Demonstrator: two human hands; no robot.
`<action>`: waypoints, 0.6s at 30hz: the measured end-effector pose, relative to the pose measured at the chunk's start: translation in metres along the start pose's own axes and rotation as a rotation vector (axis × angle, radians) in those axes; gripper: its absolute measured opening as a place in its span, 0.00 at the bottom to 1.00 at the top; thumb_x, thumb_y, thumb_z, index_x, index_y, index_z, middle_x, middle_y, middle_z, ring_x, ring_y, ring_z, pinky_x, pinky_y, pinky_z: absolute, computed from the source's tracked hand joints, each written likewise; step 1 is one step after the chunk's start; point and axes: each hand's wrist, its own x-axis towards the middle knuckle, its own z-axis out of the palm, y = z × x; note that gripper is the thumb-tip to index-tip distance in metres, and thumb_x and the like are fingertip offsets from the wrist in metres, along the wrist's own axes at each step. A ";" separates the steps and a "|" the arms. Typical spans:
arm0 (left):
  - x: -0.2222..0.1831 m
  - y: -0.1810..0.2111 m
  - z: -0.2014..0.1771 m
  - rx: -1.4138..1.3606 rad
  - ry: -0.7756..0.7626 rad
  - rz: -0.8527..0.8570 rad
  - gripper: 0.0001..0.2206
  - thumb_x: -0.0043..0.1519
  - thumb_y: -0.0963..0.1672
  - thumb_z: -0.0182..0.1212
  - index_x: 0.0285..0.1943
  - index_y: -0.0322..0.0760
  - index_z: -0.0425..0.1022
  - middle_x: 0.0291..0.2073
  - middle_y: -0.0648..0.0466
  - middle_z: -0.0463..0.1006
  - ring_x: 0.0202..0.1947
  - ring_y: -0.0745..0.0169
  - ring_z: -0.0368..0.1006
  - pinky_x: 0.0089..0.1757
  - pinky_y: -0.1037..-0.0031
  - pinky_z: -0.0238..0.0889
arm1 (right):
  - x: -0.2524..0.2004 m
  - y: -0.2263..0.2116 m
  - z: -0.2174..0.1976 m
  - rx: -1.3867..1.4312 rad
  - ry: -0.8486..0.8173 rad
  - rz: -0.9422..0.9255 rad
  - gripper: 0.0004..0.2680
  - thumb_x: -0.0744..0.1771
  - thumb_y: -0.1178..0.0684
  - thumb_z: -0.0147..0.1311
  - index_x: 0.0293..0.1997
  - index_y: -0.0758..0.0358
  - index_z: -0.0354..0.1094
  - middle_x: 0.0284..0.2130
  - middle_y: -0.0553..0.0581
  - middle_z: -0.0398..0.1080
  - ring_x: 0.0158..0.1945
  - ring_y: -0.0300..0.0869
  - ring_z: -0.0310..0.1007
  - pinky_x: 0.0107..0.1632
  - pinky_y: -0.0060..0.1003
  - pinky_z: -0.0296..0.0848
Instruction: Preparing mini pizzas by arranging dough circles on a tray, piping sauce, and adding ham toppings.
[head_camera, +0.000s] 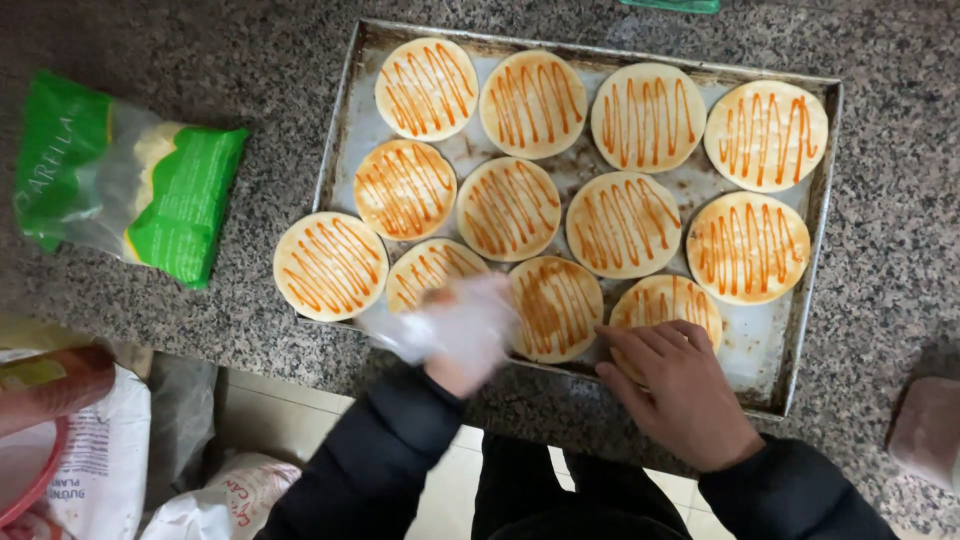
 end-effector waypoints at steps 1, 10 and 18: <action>-0.009 0.003 -0.035 -0.392 0.182 -0.075 0.11 0.72 0.52 0.63 0.56 0.52 0.84 0.63 0.44 0.72 0.61 0.56 0.68 0.57 0.74 0.66 | 0.000 0.000 -0.001 -0.003 0.004 -0.003 0.18 0.71 0.40 0.58 0.69 0.51 0.74 0.50 0.50 0.84 0.51 0.49 0.80 0.60 0.50 0.65; -0.013 -0.005 -0.042 0.362 0.412 -0.041 0.06 0.74 0.46 0.51 0.47 0.42 0.68 0.42 0.55 0.67 0.48 0.67 0.65 0.48 0.73 0.57 | 0.003 -0.001 -0.005 -0.022 0.035 -0.044 0.17 0.71 0.41 0.58 0.68 0.53 0.74 0.50 0.51 0.84 0.50 0.51 0.79 0.59 0.50 0.66; 0.059 0.048 0.112 0.935 0.907 0.309 0.33 0.76 0.56 0.51 0.13 0.42 0.63 0.11 0.47 0.69 0.16 0.54 0.71 0.38 0.65 0.67 | 0.007 -0.002 -0.017 -0.007 0.090 -0.038 0.17 0.72 0.42 0.59 0.67 0.55 0.76 0.48 0.51 0.83 0.52 0.50 0.80 0.58 0.49 0.67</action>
